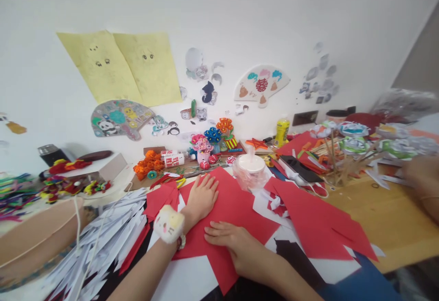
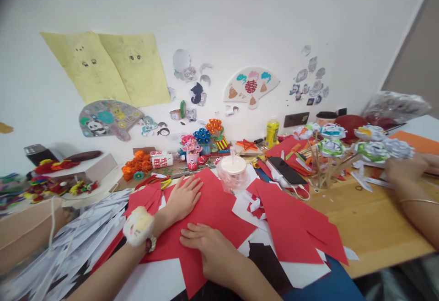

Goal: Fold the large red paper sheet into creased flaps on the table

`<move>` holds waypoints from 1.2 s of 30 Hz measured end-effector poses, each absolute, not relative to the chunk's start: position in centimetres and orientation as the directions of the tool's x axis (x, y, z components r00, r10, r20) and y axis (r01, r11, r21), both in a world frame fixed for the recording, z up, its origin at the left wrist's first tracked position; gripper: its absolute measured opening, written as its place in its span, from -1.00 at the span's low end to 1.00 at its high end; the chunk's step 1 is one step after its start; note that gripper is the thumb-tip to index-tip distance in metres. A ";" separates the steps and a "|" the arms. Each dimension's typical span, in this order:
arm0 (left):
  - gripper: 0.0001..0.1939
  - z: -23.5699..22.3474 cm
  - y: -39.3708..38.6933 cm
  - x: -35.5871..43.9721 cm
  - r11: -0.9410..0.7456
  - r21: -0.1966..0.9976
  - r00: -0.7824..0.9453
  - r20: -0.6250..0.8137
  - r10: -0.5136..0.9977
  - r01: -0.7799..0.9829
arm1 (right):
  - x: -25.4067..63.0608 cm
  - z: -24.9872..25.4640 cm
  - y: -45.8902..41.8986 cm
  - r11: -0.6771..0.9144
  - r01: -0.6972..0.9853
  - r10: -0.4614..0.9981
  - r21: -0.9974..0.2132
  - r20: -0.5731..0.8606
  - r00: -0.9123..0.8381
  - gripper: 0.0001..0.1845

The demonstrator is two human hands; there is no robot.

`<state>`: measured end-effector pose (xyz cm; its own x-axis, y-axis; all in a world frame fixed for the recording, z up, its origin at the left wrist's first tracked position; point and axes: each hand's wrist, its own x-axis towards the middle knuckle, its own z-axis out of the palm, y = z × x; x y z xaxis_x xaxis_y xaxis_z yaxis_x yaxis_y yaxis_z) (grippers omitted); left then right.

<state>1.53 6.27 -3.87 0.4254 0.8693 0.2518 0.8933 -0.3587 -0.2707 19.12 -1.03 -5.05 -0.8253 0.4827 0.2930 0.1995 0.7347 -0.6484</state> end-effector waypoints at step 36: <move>-0.59 -0.6 -5.9 -7.2 -0.458 -0.323 0.499 0.054 0.865 0.828 | 19.3 -5.3 -1.2 0.716 0.222 0.505 -0.662 0.271 -0.819 -0.24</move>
